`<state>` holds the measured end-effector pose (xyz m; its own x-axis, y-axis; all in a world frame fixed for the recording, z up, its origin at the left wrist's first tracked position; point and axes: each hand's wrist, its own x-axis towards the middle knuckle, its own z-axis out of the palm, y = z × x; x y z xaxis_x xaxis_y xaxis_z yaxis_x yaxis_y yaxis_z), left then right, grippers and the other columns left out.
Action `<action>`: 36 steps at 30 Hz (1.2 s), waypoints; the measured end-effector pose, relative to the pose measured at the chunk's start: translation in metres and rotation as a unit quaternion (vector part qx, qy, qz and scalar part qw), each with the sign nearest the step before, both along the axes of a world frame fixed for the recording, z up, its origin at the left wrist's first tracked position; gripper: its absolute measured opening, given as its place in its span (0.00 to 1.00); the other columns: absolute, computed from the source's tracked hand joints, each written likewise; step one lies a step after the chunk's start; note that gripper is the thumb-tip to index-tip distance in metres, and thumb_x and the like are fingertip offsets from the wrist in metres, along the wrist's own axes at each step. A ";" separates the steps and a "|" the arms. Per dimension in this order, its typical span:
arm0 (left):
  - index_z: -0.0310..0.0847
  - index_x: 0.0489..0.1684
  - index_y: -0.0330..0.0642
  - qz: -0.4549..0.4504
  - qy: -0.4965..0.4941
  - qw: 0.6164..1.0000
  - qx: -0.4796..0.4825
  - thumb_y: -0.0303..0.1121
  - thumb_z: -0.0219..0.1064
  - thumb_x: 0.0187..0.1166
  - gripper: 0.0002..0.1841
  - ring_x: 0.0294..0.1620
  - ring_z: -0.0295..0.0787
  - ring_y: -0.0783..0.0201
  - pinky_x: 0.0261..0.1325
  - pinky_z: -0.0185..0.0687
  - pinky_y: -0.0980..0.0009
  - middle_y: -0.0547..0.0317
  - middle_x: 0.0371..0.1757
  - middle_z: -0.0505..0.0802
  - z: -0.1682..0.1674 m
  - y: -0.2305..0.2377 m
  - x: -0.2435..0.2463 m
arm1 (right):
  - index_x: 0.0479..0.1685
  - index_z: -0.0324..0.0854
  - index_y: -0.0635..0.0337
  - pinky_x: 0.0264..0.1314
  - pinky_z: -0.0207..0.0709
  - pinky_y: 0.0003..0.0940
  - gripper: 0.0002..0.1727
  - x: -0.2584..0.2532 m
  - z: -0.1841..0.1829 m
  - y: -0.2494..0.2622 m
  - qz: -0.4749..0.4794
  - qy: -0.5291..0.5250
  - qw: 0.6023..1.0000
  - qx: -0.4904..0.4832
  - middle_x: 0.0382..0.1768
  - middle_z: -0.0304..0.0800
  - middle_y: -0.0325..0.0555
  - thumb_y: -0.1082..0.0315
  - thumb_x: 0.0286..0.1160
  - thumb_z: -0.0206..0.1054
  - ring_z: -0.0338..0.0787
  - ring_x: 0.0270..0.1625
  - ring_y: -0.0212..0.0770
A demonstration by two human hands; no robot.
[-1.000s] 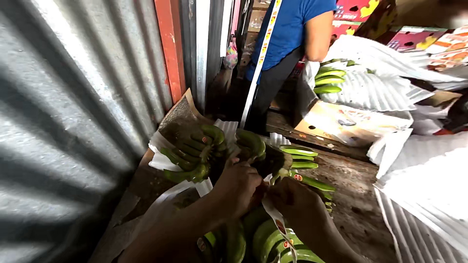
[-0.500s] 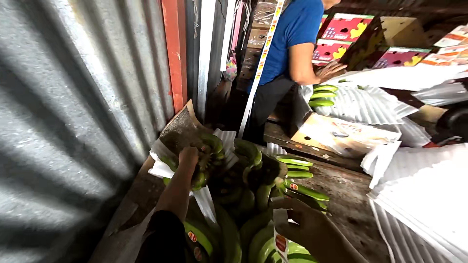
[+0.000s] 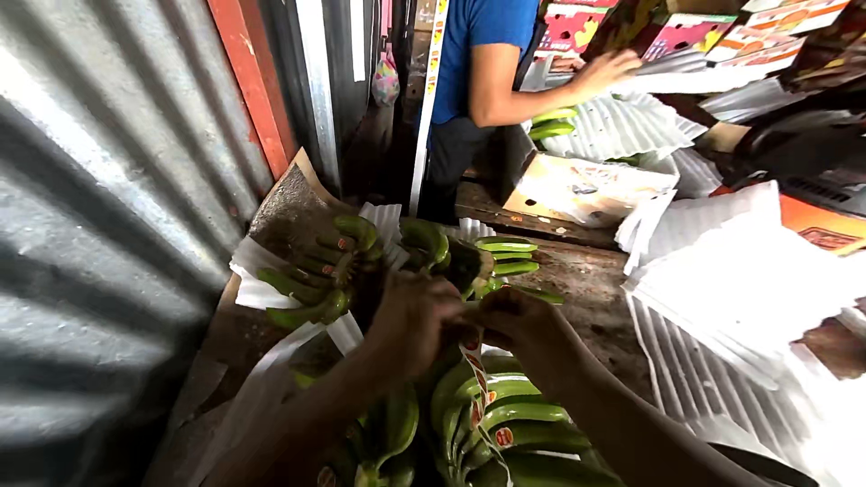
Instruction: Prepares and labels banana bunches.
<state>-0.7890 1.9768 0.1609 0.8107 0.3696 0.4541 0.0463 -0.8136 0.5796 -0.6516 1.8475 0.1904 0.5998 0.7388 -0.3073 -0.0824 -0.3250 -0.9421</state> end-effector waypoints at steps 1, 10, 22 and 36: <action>0.95 0.40 0.43 -0.014 0.005 0.999 0.038 0.36 0.76 0.72 0.08 0.56 0.92 0.51 0.71 0.71 0.40 0.54 0.49 0.96 0.003 -0.018 0.002 | 0.44 0.78 0.67 0.40 0.90 0.27 0.05 -0.002 0.001 -0.002 0.006 -0.006 1.000 0.002 0.36 0.85 0.43 0.82 0.75 0.64 0.91 0.33 0.32; 0.86 0.28 0.47 0.018 -0.124 0.981 0.148 0.29 0.72 0.72 0.04 0.53 0.92 0.57 0.74 0.72 0.50 0.58 0.42 0.95 -0.007 -0.046 -0.009 | 0.44 0.79 0.66 0.38 0.89 0.26 0.07 -0.010 0.005 -0.014 0.001 -0.040 0.999 0.016 0.36 0.88 0.44 0.83 0.72 0.67 0.91 0.32 0.32; 0.80 0.69 0.33 0.362 0.234 0.832 -0.349 0.26 0.62 0.83 0.17 0.67 0.84 0.43 0.70 0.78 0.44 0.35 0.66 0.87 -0.100 0.173 -0.073 | 0.63 0.82 0.60 0.46 0.91 0.32 0.28 -0.004 0.015 -0.029 0.122 -0.121 0.985 -0.020 0.46 0.93 0.45 0.76 0.57 0.79 0.94 0.43 0.36; 0.71 0.76 0.28 0.418 0.404 0.769 -0.266 0.31 0.58 0.87 0.22 0.78 0.77 0.39 0.76 0.73 0.41 0.31 0.76 0.80 -0.085 0.177 -0.038 | 0.34 0.84 0.57 0.30 0.85 0.23 0.10 0.011 0.003 -0.023 0.068 -0.153 0.986 0.005 0.27 0.90 0.34 0.77 0.57 0.78 0.89 0.27 0.26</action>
<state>-0.8272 2.1541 0.0760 0.1275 0.8738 -0.4692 0.9442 0.0380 0.3273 -0.6403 1.8243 0.1929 0.5582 0.8210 -0.1196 0.2492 -0.3034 -0.9197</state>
